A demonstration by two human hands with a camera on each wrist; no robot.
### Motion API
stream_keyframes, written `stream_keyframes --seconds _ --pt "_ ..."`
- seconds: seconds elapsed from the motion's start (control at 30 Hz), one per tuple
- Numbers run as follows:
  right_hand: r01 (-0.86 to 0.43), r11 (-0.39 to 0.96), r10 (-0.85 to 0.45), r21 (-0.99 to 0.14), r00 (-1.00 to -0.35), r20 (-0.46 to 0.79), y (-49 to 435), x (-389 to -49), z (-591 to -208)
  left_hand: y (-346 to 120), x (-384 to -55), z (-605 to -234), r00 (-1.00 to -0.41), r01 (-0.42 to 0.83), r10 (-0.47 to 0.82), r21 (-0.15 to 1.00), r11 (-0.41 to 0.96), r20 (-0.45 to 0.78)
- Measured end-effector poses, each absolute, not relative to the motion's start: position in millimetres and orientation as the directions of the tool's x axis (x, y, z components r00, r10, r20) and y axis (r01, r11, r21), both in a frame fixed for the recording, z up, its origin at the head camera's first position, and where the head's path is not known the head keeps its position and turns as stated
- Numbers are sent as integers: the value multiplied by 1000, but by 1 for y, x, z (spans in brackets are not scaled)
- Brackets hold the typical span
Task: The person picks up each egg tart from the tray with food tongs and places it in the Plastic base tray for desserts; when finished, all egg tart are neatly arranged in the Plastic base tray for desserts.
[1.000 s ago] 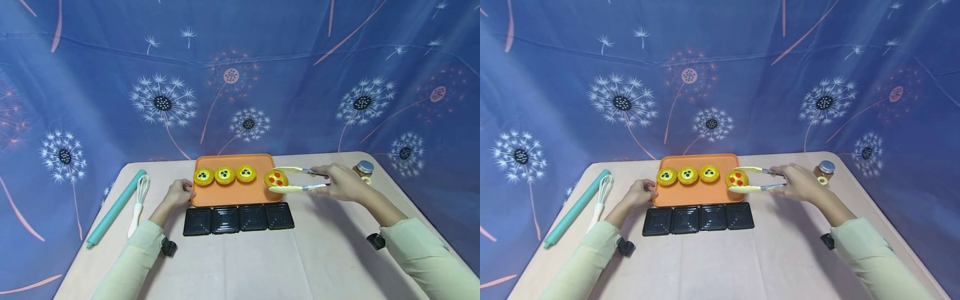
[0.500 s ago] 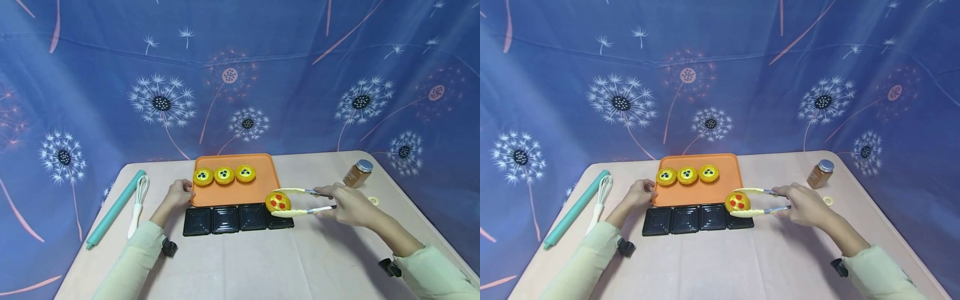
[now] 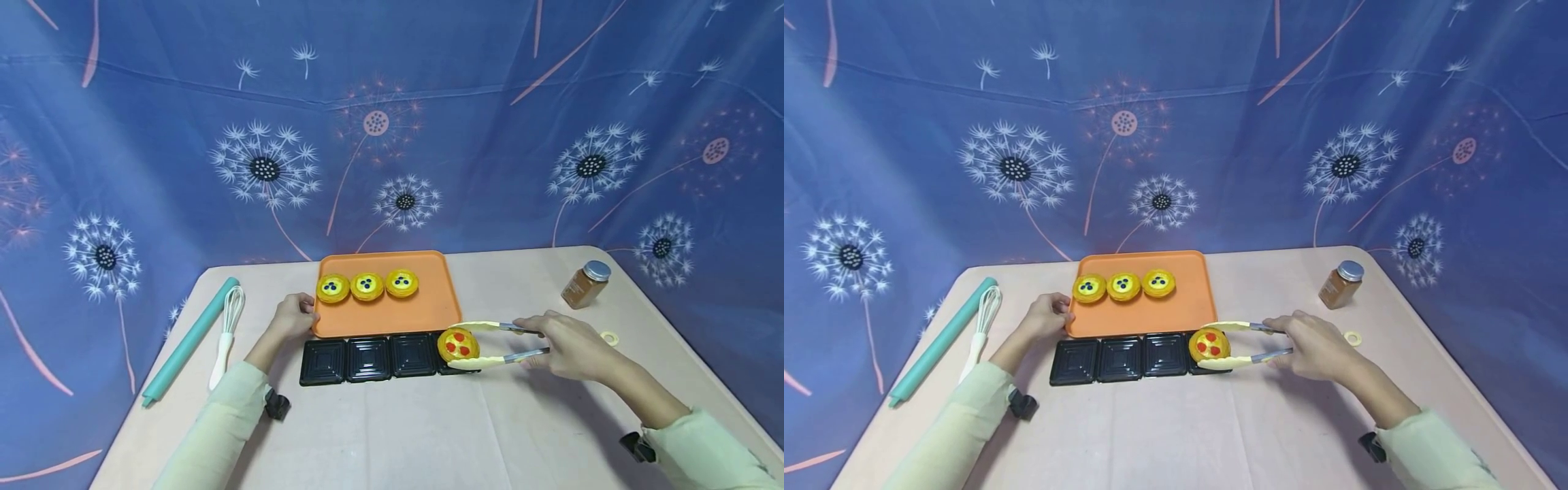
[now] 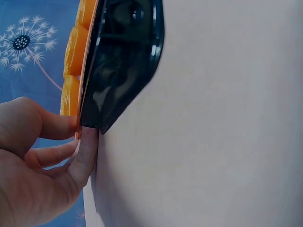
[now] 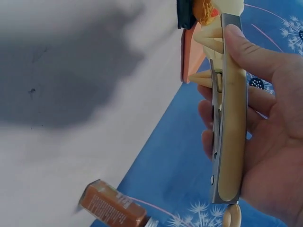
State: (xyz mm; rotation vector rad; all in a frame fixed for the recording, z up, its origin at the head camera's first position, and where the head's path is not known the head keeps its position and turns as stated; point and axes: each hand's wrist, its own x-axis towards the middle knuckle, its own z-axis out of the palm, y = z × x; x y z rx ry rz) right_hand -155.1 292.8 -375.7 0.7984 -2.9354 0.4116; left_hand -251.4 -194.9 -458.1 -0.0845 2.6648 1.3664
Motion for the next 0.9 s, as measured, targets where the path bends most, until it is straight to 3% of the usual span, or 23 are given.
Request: stream_keyframes --seconds 0.5,0.9 --pt "-465 830 -466 -308 -882 77 295 -157 -374 -197 -252 -458 -989 -111 16 811 575 -147" --pt "-509 792 -489 -338 -859 148 287 -180 -359 -196 -252 -460 -988 -120 12 809 575 -156"
